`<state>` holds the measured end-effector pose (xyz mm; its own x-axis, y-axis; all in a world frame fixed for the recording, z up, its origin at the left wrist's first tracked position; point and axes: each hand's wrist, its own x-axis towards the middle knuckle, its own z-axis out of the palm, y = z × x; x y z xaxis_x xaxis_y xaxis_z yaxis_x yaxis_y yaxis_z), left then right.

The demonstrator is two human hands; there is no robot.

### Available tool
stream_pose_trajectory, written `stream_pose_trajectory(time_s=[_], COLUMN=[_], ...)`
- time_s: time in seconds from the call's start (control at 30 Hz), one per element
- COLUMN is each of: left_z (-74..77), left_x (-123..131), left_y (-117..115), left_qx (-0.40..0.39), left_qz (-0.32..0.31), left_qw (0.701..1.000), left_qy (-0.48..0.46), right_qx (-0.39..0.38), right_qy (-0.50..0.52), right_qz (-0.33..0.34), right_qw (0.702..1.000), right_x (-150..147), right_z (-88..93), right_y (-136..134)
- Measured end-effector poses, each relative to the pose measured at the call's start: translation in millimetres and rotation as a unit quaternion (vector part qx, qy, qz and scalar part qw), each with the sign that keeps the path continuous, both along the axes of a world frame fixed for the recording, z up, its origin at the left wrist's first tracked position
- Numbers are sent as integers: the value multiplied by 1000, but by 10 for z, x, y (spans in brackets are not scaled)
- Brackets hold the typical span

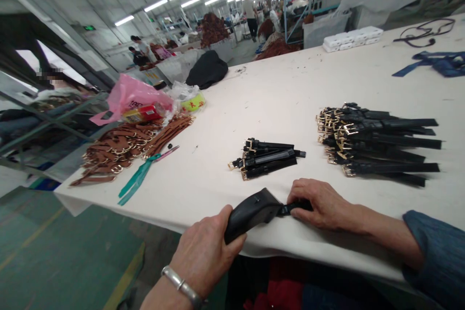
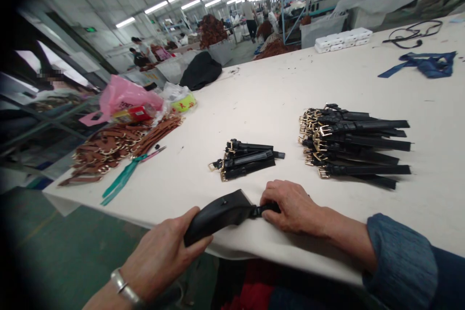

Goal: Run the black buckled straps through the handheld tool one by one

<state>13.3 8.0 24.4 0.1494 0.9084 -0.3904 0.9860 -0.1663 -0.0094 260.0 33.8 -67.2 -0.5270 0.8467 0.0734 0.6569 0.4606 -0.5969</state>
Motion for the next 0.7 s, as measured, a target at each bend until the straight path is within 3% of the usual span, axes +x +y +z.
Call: stream_pose_trajectory(time_s=[0.17,0.4,0.7], left_z=[5,181,146], left_x=[-125,-208,-53], left_y=[-69,-181,-289], left_qx=[10,-32,-118], left_qz=[36,51,29], left_qw=[999,998,993], left_qy=[-7,-23,10], right_qx=[37,124,93], right_qy=[3,29,80], right_qz=[7,104,139], right_qw=[999,986,983], right_x=[-24,-20,82], right_z=[4,-77,-82], right_y=[-78,-212,-299])
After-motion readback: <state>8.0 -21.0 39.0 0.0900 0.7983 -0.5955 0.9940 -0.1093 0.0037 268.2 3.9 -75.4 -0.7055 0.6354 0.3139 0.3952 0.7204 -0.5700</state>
